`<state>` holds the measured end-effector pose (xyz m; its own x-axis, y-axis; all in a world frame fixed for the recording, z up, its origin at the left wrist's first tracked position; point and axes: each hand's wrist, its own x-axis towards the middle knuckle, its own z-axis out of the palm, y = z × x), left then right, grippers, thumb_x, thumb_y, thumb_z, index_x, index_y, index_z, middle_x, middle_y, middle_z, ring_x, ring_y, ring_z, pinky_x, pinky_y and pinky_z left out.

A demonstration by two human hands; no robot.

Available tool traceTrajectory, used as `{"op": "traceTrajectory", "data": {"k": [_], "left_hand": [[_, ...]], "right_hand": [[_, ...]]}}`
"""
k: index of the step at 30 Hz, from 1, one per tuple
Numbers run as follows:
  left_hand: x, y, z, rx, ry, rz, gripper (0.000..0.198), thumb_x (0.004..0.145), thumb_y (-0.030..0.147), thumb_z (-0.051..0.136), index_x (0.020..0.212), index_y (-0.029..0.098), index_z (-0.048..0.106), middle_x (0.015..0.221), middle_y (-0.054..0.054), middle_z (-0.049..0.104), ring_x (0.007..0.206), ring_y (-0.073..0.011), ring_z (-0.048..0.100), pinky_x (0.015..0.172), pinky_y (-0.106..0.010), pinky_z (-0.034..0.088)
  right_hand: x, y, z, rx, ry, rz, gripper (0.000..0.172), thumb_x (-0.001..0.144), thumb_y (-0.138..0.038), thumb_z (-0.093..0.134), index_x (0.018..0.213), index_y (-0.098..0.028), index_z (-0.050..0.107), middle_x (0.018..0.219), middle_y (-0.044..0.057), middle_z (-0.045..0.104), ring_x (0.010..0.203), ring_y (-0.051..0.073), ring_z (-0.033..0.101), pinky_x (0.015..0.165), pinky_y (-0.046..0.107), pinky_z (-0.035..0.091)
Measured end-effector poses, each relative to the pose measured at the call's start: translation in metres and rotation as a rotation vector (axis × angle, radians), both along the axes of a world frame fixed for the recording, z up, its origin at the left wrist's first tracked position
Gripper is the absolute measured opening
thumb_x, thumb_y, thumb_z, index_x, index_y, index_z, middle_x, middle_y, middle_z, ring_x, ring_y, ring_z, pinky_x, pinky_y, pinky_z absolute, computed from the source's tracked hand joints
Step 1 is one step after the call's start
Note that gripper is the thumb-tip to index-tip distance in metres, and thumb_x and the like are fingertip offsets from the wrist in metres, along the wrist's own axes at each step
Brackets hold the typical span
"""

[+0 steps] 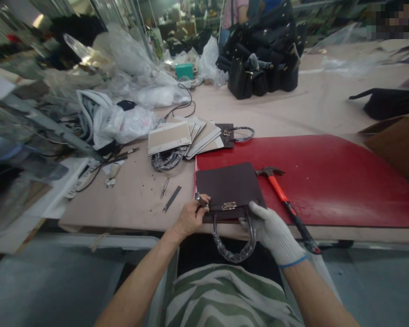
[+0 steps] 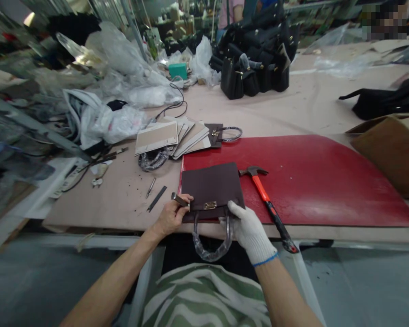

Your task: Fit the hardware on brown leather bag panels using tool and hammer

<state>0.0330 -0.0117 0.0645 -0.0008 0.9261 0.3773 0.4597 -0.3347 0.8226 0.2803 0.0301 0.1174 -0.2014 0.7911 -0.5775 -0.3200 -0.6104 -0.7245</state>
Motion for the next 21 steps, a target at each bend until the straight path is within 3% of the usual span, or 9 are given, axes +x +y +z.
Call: {"op": "traceTrajectory", "data": {"k": [4,9,14,18,21], "left_hand": [[-0.002,0.001,0.005,-0.019,-0.009,-0.019,0.015,0.087,0.013,0.057,0.101,0.018,0.063,0.112,-0.011,0.074,0.106,-0.0229,0.072,0.097,-0.039,0.057],[-0.003,0.001,0.009,-0.095,-0.084,0.017,0.011,0.087,0.019,0.06,0.096,0.018,0.067,0.11,-0.011,0.076,0.106,-0.0241,0.072,0.098,-0.04,0.057],[-0.003,0.005,0.012,-0.269,-0.45,0.128,0.022,0.084,0.036,0.074,0.092,0.016,0.07,0.106,-0.011,0.076,0.097,-0.0259,0.076,0.09,-0.039,0.06],[0.008,0.01,0.031,-0.272,-0.699,0.208,0.037,0.079,0.047,0.083,0.094,0.015,0.071,0.106,-0.011,0.076,0.095,-0.025,0.076,0.088,-0.037,0.06],[0.028,0.014,0.05,-0.224,-0.684,0.137,0.032,0.082,0.043,0.082,0.096,0.016,0.073,0.11,-0.011,0.076,0.103,-0.0248,0.074,0.094,-0.038,0.058]], "right_hand": [[-0.004,-0.011,-0.007,-0.003,0.053,-0.125,0.041,0.066,-0.033,0.09,0.098,-0.016,0.071,0.085,0.006,0.076,0.061,0.019,0.069,0.058,0.032,0.063],[-0.008,-0.018,-0.016,0.025,0.004,-0.214,0.046,0.058,-0.036,0.095,0.091,-0.014,0.071,0.072,0.005,0.074,0.056,0.019,0.068,0.054,0.031,0.062],[-0.005,-0.028,-0.02,0.022,0.061,-0.211,0.052,0.055,-0.04,0.095,0.093,-0.014,0.072,0.076,0.006,0.075,0.06,0.021,0.069,0.055,0.032,0.061],[-0.006,-0.039,-0.023,-0.013,0.069,-0.229,0.053,0.053,-0.04,0.095,0.092,-0.013,0.072,0.075,0.007,0.075,0.058,0.021,0.069,0.052,0.031,0.06],[-0.012,-0.047,-0.028,-0.037,0.076,-0.235,0.055,0.05,-0.04,0.096,0.091,-0.014,0.071,0.074,0.006,0.075,0.057,0.021,0.069,0.052,0.032,0.06]]}}
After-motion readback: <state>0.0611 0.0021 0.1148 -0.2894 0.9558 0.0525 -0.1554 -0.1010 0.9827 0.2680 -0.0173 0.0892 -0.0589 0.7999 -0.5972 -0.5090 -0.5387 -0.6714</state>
